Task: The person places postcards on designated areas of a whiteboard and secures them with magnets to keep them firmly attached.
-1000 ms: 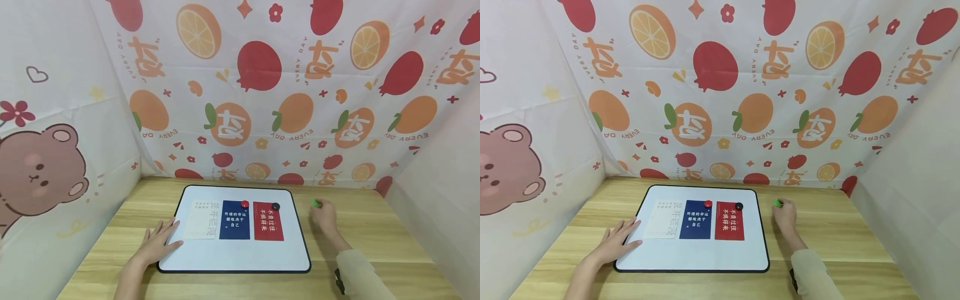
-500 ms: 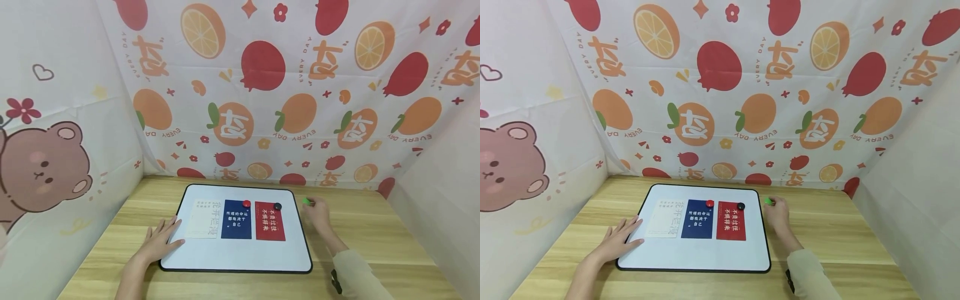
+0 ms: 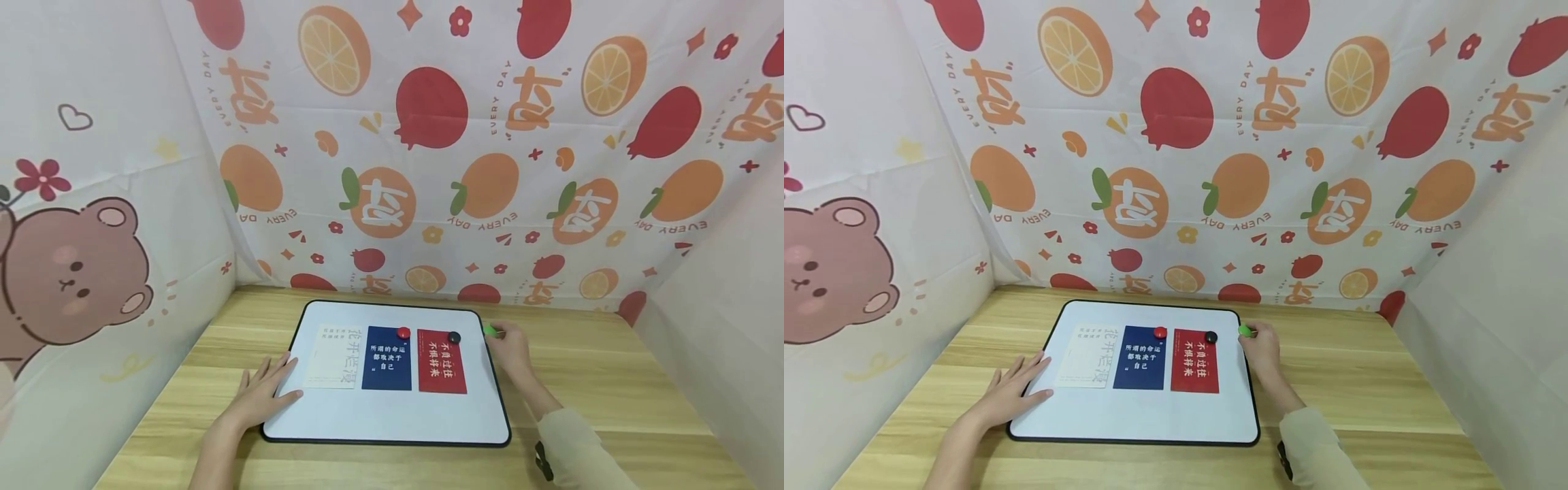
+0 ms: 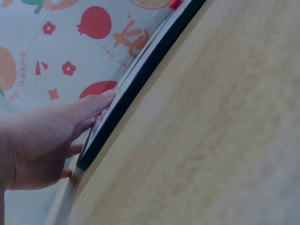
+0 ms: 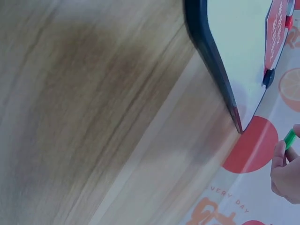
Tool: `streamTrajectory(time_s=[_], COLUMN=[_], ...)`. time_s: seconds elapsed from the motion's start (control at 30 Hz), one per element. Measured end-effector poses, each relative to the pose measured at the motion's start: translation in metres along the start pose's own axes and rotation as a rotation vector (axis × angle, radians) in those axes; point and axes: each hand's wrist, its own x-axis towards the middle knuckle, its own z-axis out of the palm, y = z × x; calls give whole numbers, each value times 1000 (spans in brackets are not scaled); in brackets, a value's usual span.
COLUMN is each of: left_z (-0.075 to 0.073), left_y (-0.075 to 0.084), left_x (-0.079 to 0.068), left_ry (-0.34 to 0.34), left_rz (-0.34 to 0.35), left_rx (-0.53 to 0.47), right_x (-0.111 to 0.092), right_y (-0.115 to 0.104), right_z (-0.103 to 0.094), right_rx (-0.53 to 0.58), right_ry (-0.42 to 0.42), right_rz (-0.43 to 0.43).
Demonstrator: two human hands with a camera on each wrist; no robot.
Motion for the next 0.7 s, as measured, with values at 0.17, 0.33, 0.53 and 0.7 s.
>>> streamTrajectory(time_s=[0.17, 0.33, 0.53, 0.7], left_z=[-1, -1, 0, 0], left_y=[0, 1, 1, 2], left_x=[0, -1, -1, -1], left_ry=[0, 4, -8, -7], left_rz=[1, 4, -7, -8], left_rx=[0, 2, 3, 7], right_x=[-1, 3, -5, -6], right_y=[-3, 7, -10, -13], right_z=[3, 11, 12, 16], right_rx=[22, 39, 51, 38], right_ry=[-11, -4, -21, -28], right_rz=[9, -12, 1, -24])
